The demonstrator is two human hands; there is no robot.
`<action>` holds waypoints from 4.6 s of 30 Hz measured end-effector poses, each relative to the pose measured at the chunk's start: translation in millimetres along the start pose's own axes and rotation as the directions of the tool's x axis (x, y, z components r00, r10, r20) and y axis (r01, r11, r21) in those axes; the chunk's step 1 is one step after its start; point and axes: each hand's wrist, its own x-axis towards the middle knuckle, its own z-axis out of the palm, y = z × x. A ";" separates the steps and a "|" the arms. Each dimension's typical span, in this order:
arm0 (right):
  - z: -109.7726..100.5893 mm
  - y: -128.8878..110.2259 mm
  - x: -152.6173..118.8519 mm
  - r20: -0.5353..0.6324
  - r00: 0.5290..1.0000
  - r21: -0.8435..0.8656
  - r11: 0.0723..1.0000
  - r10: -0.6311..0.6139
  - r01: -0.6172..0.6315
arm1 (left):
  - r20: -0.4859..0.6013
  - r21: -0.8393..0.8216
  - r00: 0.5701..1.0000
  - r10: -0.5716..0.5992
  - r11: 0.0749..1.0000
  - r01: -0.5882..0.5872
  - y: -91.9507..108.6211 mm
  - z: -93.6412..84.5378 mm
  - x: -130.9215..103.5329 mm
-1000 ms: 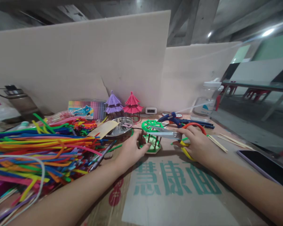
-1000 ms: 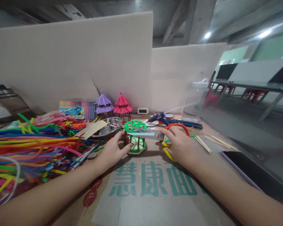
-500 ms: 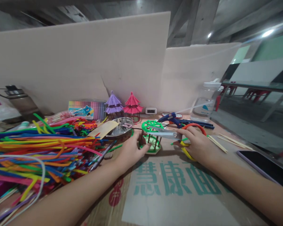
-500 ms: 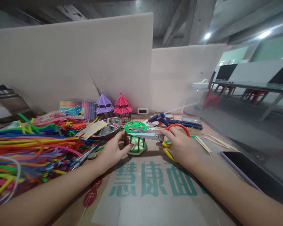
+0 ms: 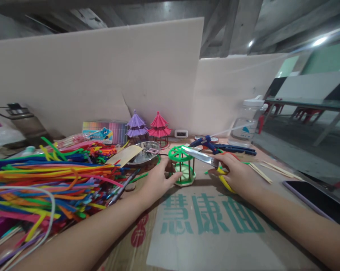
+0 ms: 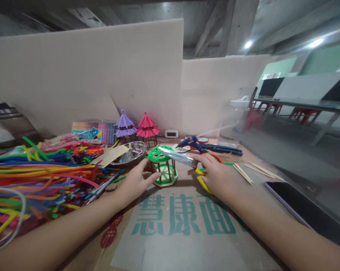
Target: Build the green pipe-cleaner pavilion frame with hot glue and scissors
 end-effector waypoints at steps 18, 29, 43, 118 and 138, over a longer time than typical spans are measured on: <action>3.4 0.4 3.4 -0.087 0.996 0.056 0.998 0.012 -0.008 | 0.069 -0.121 0.997 0.035 0.992 -0.026 -6.0 2.7 6.8; 0.6 -3.4 5.3 -0.073 0.997 0.052 0.999 -0.011 0.015 | -0.125 -0.008 0.992 -0.031 0.999 0.031 -13.1 -1.5 6.2; 6.0 0.8 4.1 -0.090 0.996 0.071 0.997 0.022 -0.016 | 0.073 -0.231 0.997 -0.014 0.972 0.030 -18.8 2.1 9.2; 11.6 2.1 6.0 0.008 0.971 0.078 0.968 0.241 -0.241 | -0.066 0.225 0.997 0.043 0.974 -0.027 -15.1 -6.5 2.0; 16.8 6.6 5.5 -0.017 0.961 0.171 0.948 0.275 -0.269 | 0.007 -0.270 1.000 -0.017 0.963 0.019 -33.6 -2.9 13.0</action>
